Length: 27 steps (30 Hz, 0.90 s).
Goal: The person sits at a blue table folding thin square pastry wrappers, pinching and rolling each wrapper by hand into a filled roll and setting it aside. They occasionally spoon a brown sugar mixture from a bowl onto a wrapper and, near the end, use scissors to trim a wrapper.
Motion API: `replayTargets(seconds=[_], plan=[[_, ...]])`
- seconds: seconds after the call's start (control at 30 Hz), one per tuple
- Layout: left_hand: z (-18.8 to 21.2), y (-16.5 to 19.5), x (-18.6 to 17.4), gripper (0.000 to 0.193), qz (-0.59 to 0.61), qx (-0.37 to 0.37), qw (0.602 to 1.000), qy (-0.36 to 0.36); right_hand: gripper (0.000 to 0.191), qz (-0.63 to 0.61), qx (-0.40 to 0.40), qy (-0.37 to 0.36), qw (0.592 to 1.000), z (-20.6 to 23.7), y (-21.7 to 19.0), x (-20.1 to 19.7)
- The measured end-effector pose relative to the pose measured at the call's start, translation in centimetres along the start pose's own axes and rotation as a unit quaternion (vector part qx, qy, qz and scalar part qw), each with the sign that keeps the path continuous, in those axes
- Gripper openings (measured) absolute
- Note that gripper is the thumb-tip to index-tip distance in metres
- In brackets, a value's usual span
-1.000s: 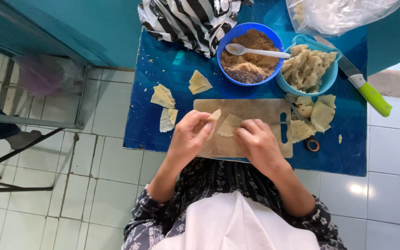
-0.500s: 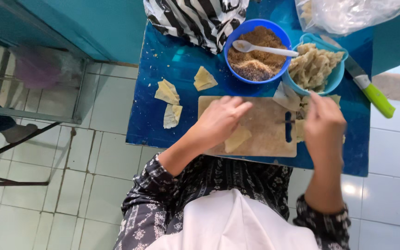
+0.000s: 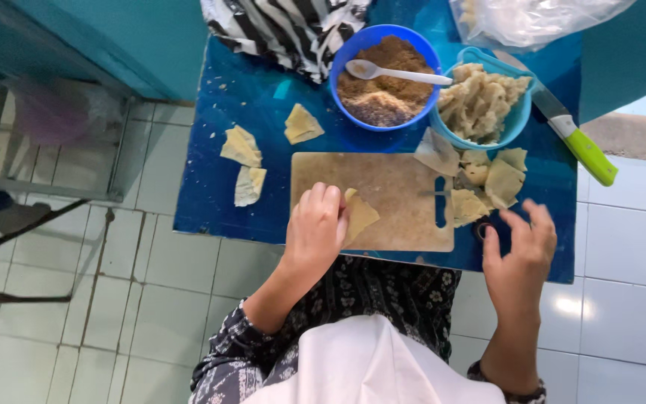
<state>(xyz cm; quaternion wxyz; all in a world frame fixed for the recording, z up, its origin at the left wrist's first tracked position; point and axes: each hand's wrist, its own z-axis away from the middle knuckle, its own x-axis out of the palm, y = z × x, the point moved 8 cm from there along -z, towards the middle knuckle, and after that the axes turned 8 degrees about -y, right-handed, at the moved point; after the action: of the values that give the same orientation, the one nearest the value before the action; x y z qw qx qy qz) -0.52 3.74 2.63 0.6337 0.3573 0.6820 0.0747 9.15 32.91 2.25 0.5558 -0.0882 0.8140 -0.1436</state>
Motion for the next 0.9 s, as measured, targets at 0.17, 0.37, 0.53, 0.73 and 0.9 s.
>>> replayTargets(seconds=[0.17, 0.37, 0.53, 0.73, 0.9], plan=[[-0.3, -0.4, 0.0, 0.013, 0.222, -0.009, 0.975, -0.012, 0.059, -0.030, -0.014, -0.061, 0.998, -2.3, 1.1, -0.2], [-2.0, -2.6, -0.6, 0.024, 0.319, -0.049, 0.946, -0.041, 0.050, 0.046, -0.007, -0.048, 0.998, -1.6, 0.0, -2.2], [-3.0, -2.9, -1.0, 0.028, 0.191, -0.008, 0.982, 0.015, 0.024, 0.016, -0.042, -0.090, 0.995, -1.2, -1.9, -2.5], [-3.2, -3.5, -0.2, 0.028, 0.212, -0.015, 0.977, 0.026, 0.014, 0.092, -0.117, -0.040, 0.988, -2.1, -3.7, -3.5], [-3.0, -3.3, -0.3, 0.029, 0.226, -0.009, 0.973, 0.043, 0.008, -0.041, -0.113, -0.020, 0.993, -4.7, -1.9, -6.0]])
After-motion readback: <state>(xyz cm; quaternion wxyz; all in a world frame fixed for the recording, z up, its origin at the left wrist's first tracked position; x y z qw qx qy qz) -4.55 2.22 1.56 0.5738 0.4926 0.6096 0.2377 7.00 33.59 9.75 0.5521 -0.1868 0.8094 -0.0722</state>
